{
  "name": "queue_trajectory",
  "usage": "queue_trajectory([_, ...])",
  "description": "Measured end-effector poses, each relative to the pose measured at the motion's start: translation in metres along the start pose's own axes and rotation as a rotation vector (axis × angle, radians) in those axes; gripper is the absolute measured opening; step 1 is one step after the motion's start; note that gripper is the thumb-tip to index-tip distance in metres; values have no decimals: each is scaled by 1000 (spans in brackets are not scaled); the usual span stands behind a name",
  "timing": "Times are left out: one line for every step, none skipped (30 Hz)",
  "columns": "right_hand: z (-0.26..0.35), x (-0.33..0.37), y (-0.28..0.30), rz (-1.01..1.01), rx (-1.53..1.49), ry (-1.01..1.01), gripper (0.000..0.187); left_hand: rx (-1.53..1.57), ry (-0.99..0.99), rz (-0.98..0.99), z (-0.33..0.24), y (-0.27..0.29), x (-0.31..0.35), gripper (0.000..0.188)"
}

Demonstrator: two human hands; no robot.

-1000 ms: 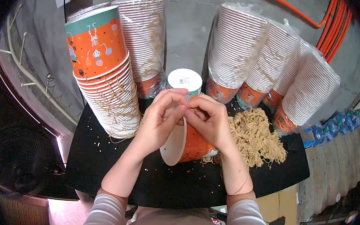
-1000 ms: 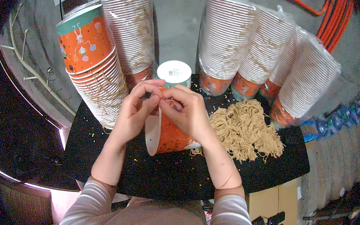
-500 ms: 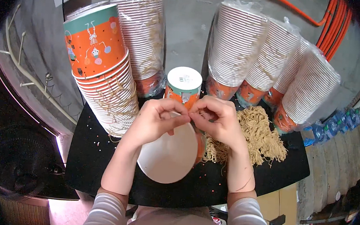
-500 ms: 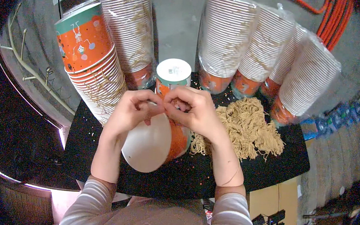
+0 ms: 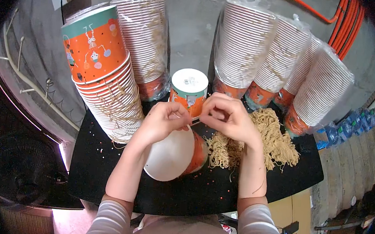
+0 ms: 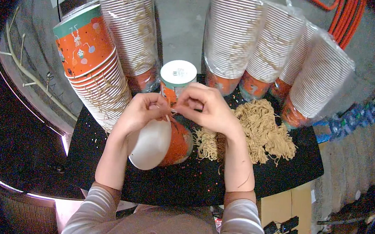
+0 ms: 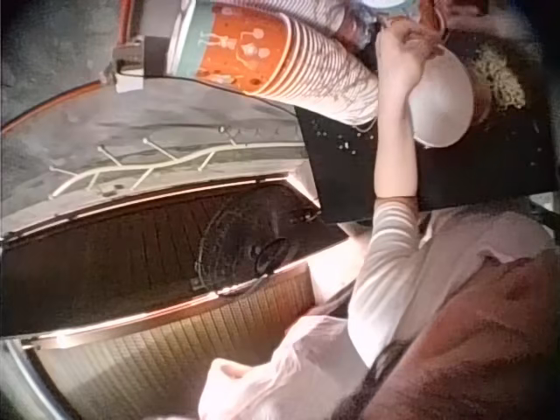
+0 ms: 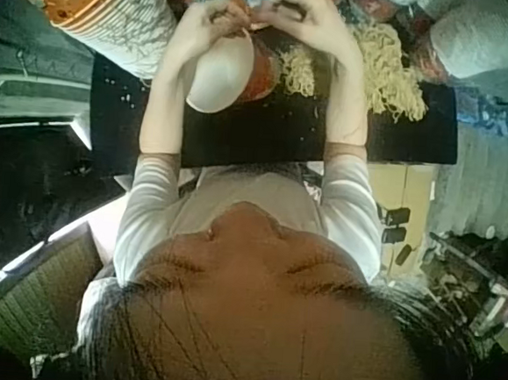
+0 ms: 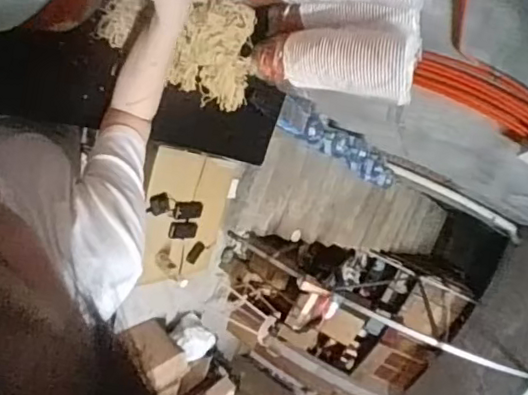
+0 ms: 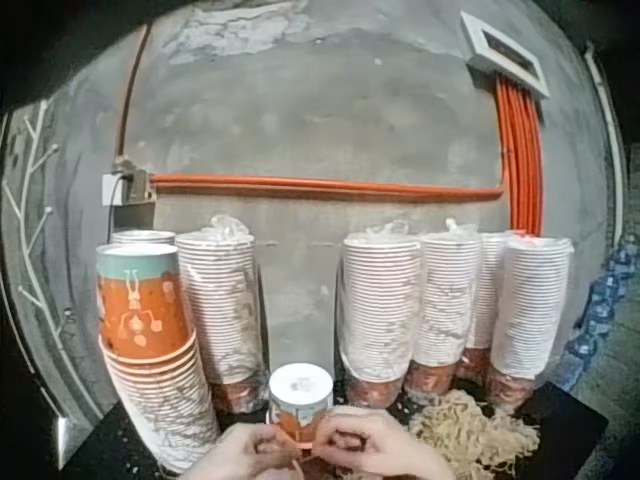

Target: Attaching white cord handles to printed paper buckets by threading the cord through pre-punched holes.

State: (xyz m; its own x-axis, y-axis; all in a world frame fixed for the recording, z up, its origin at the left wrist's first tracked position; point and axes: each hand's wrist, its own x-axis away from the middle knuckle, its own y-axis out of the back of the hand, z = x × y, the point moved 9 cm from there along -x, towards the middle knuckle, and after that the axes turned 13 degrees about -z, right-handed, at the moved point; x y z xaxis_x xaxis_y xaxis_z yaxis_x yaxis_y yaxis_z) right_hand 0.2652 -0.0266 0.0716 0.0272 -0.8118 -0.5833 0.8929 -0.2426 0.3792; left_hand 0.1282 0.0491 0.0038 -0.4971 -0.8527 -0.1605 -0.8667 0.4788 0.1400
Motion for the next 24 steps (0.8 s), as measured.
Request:
queue_trajectory([4, 2, 3, 29, 3, 31, 10, 25, 12, -14, 1, 3, -1, 10])
queue_trajectory([3, 4, 7, 30, 114, 98, 13, 49, 23, -29, 1, 6, -2, 10])
queue_trajectory([2, 7, 10, 30, 227, 162, 16, 76, 36, -41, 2, 8, -3, 10])
queue_trajectory([2, 9, 12, 31, 340, 226, 19, 70, 34, -44, 2, 8, -3, 11])
queue_trajectory([2, 10, 13, -4, 360, 245, 23, 64, 32, -47, 0, 9, -3, 11])
queue_trajectory([7, 8, 10, -37, 376, 267, 26, 56, 31, -54, -1, 10, -3, 12])
queue_trajectory([13, 5, 7, -71, 392, 288, 30, 49, 43, -47, -1, 10, -2, 11])
queue_trajectory([17, 4, 3, -88, 360, 288, 32, 43, 55, -41, 0, 10, -1, 9])
queue_trajectory([21, 3, 0, -108, 333, 288, 33, 39, 65, -31, 0, 10, -1, 8])
queue_trajectory([24, 2, -3, -127, 306, 289, 35, 60, 57, -19, -1, 9, 0, 8])
queue_trajectory([26, 0, -8, -137, 290, 312, 35, 81, 49, -9, -2, 8, 0, 7])
queue_trajectory([24, -1, -12, -148, 274, 334, 34, 101, 42, 3, -3, 7, 0, 7])
queue_trajectory([22, -1, -15, -159, 259, 356, 34, 103, 47, 14, -4, 5, 1, 7])
queue_trajectory([18, -2, -16, -165, 243, 337, 32, 106, 52, 24, -5, 4, 1, 7])
queue_trajectory([15, -3, -17, -169, 226, 321, 30, 109, 55, 31, -6, 4, 2, 6])
queue_trajectory([12, -4, -17, -173, 210, 304, 28, 113, 58, 32, -6, 4, 2, 6])
queue_trajectory([11, -4, -17, -161, 214, 307, 25, 116, 61, 34, -6, 3, 2, 6])
queue_trajectory([10, -5, -15, -149, 218, 311, 22, 120, 64, 35, -6, 3, 2, 5])
queue_trajectory([9, -5, -14, -138, 222, 314, 19, 138, 65, 39, -7, 2, 2, 6])
queue_trajectory([8, -6, -12, -140, 197, 295, 17, 157, 66, 43, -9, 1, 3, 6])
queue_trajectory([7, -7, -9, -142, 171, 276, 15, 174, 67, 47, -11, 1, 3, 6])
queue_trajectory([6, -7, -8, -145, 145, 257, 13, 183, 97, 54, -12, 0, 4, 7])
queue_trajectory([3, -8, -7, -141, 107, 224, 12, 193, 126, 61, -14, 1, 4, 7])
queue_trajectory([-1, -8, -6, -138, 71, 192, 12, 204, 155, 69, -14, 1, 5, 8])
